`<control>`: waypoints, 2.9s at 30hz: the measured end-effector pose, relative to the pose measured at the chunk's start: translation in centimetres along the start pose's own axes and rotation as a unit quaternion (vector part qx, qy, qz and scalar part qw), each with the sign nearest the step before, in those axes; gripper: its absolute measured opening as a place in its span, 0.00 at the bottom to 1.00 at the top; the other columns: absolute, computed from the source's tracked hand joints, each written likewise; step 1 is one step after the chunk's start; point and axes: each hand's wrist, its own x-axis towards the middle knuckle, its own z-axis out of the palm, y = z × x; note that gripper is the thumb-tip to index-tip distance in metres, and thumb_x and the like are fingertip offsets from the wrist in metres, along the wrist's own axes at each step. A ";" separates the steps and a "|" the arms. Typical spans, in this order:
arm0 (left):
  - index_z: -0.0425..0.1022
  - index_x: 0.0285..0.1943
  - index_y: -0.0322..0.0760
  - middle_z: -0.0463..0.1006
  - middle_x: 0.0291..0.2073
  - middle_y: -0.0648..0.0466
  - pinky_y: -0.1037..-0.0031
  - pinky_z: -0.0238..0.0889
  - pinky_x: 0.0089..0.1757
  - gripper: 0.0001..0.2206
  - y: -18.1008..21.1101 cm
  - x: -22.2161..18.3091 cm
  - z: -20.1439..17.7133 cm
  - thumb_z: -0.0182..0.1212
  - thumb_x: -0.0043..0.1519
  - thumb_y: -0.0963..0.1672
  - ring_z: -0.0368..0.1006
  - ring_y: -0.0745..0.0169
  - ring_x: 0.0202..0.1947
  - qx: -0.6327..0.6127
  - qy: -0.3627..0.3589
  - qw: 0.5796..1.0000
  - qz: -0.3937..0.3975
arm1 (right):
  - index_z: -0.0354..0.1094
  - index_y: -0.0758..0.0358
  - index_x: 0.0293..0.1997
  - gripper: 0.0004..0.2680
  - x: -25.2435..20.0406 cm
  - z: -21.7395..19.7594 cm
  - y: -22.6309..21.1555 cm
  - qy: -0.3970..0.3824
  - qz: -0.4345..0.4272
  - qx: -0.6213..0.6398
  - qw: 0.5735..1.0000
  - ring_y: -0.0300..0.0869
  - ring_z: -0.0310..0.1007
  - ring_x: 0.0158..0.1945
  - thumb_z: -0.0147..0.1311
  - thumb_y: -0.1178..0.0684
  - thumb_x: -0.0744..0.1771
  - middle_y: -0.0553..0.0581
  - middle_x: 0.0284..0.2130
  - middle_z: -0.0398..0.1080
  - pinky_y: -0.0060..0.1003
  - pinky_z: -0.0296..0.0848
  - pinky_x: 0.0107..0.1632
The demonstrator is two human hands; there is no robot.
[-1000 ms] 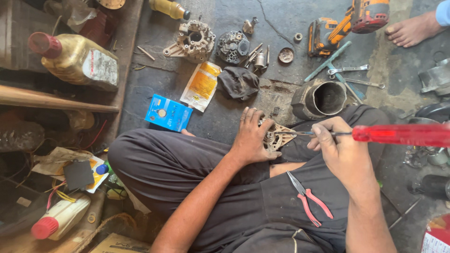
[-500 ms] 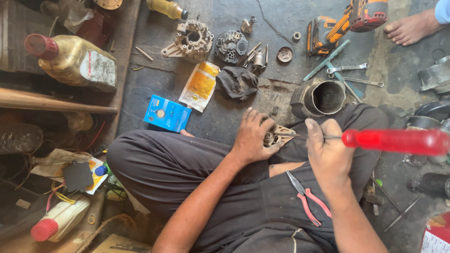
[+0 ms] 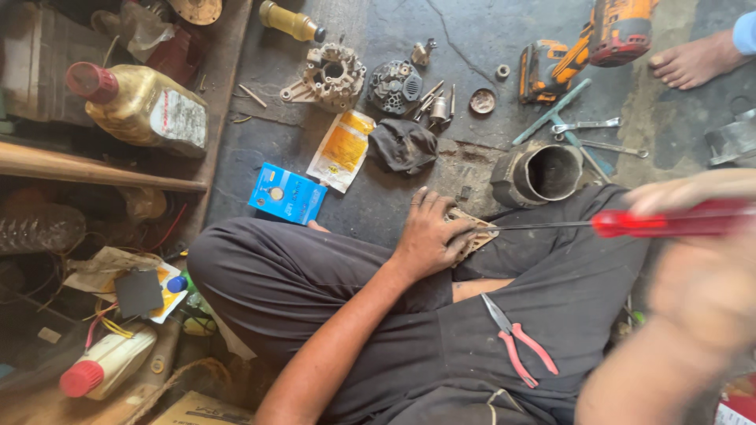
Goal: The person sits on the floor and uses a screwdriver and pliers to disassemble and adjust a car alternator. They remove parts, manipulate internal components, and reassemble the unit.
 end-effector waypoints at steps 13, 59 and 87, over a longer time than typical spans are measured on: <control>0.61 0.65 0.36 0.71 0.51 0.42 0.49 0.49 0.65 0.46 0.4 0.2 -0.1 0.76 0.34 0.53 0.66 0.37 0.58 -0.002 -0.039 0.999 -0.014 | 0.53 0.64 0.54 0.07 -1.0 2.2 3.0 0.068 -0.060 0.047 0.995 0.42 0.58 0.28 0.35 0.51 0.79 0.58 0.31 0.57 0.39 0.69 0.37; 0.62 0.54 0.32 0.70 0.47 0.38 0.51 0.58 0.58 0.40 0.1 -0.6 1.1 0.77 0.35 0.52 0.67 0.32 0.53 0.005 0.011 1.000 -0.004 | 0.56 0.61 0.33 0.14 1.4 -0.1 3.4 -0.071 0.057 0.302 0.949 0.46 0.51 0.18 0.42 0.42 0.72 0.59 0.18 0.54 0.41 0.58 0.27; 0.62 0.55 0.33 0.71 0.48 0.39 0.53 0.59 0.58 0.39 0.2 0.0 0.2 0.76 0.38 0.52 0.68 0.36 0.53 -0.023 -0.024 0.998 -0.050 | 0.56 0.67 0.33 0.18 2.6 1.0 1.4 -0.134 0.018 0.255 0.958 0.47 0.55 0.14 0.46 0.39 0.71 0.60 0.15 0.55 0.42 0.62 0.23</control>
